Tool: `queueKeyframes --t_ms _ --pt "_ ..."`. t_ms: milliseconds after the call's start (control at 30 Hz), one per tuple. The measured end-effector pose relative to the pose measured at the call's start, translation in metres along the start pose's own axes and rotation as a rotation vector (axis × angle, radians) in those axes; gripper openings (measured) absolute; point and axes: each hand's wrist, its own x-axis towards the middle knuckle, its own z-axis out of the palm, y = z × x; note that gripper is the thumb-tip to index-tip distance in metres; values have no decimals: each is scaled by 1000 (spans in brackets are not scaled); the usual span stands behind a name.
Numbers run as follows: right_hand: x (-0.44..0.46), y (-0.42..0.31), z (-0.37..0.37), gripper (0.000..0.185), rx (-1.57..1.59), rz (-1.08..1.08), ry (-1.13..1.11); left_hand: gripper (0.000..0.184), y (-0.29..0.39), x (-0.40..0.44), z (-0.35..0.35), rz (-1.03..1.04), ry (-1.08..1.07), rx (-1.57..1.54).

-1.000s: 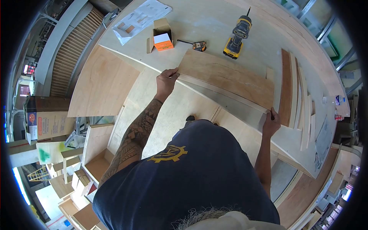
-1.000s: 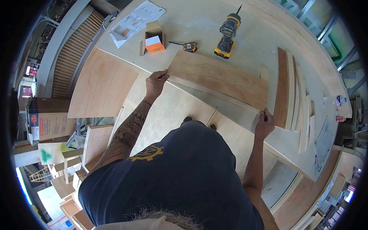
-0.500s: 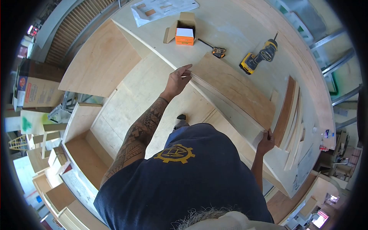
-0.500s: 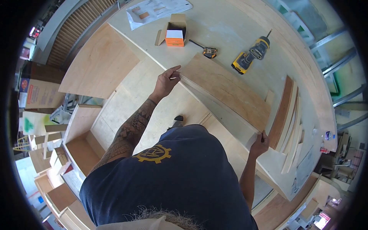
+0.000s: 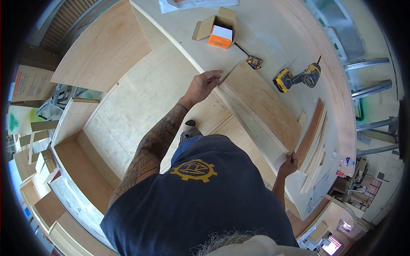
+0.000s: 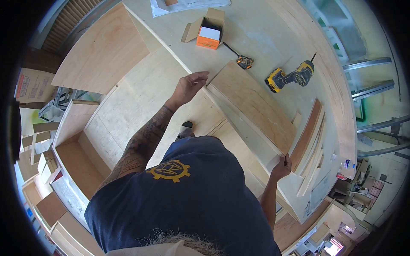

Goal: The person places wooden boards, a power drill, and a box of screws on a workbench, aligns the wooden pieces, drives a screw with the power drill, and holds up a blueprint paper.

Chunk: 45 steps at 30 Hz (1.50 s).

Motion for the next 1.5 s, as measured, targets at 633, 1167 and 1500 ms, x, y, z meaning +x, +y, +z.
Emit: queueKeyframes --t_ms 633,1167,1500 --pt "3 6 0 26 95 69 31 22 7 16 2 205 -184 127" --pt "-1 1 3 31 75 96 35 18 12 18 4 356 -205 323" --pt "-21 -141 120 64 -254 -633 -170 18 7 18 6 447 -199 396"
